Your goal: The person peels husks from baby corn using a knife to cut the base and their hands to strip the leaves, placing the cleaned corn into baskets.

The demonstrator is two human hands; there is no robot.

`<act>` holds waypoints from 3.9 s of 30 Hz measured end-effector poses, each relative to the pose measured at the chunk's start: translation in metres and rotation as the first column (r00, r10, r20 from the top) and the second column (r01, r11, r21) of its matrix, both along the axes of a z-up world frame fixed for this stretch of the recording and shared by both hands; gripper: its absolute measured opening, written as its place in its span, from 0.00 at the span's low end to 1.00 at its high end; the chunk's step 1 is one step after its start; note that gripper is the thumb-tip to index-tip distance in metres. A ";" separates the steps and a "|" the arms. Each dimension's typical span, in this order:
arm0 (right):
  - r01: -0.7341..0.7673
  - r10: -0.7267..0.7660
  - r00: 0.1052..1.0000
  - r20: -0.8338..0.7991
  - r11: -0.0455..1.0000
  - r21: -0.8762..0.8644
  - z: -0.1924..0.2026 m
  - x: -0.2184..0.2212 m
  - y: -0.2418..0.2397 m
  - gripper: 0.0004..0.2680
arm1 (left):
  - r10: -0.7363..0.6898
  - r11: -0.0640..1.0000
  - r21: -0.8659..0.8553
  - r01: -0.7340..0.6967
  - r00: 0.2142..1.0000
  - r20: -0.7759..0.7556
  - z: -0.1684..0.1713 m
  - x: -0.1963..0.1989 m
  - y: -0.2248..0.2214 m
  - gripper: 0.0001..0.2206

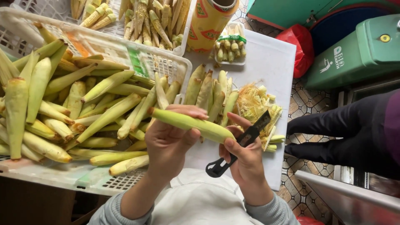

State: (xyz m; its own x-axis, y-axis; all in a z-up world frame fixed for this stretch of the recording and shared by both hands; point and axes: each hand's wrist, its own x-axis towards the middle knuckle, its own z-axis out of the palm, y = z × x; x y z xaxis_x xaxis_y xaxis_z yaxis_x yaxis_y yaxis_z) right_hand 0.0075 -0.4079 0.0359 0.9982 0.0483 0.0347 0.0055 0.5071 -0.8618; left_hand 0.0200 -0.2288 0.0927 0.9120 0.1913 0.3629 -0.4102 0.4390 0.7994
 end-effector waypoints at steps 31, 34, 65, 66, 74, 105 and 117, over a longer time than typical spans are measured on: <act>0.083 -0.083 0.985 -0.150 0.997 -0.009 0.015 -0.011 -0.009 0.24 | -0.127 0.988 0.074 0.133 0.989 -0.077 -0.026 -0.010 -0.031 0.07; 0.104 -0.108 0.985 -0.138 0.994 -0.041 0.017 -0.015 -0.016 0.21 | -0.192 0.975 0.087 0.206 0.971 -0.140 -0.035 -0.014 -0.041 0.13; 0.055 -0.059 0.990 -0.131 0.998 -0.036 -0.022 -0.056 -0.154 0.25 | -0.279 0.946 0.097 0.309 0.930 -0.241 -0.057 -0.051 -0.103 0.08; 0.062 -0.069 0.985 -0.158 0.997 -0.046 -0.028 -0.056 -0.155 0.25 | -0.271 0.957 0.034 0.289 0.927 -0.260 -0.064 -0.051 -0.106 0.07; 0.003 -0.015 0.997 -0.079 0.989 -0.151 -0.080 -0.047 -0.182 0.24 | -0.062 0.971 0.219 0.099 0.983 -0.171 -0.125 -0.068 -0.129 0.07; 0.088 -0.012 0.989 0.145 0.845 -0.527 -0.142 -0.108 -0.079 0.17 | -0.266 0.743 0.627 0.236 0.963 -0.047 -0.273 -0.114 -0.065 0.16; 0.080 -0.195 0.966 -0.170 0.850 -0.521 -0.164 -0.164 -0.082 0.11 | -0.193 0.311 0.841 -0.443 0.837 0.512 -0.326 -0.061 -0.083 0.05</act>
State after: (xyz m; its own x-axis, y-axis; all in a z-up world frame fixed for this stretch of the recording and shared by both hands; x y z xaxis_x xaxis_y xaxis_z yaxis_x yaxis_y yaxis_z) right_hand -0.1566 -0.4899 -0.1286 0.9766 -0.1368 -0.1658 -0.1664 0.0077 -0.9860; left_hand -0.0414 -0.3113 -0.2335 0.5619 -0.4544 0.6912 -0.7948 -0.5281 0.2990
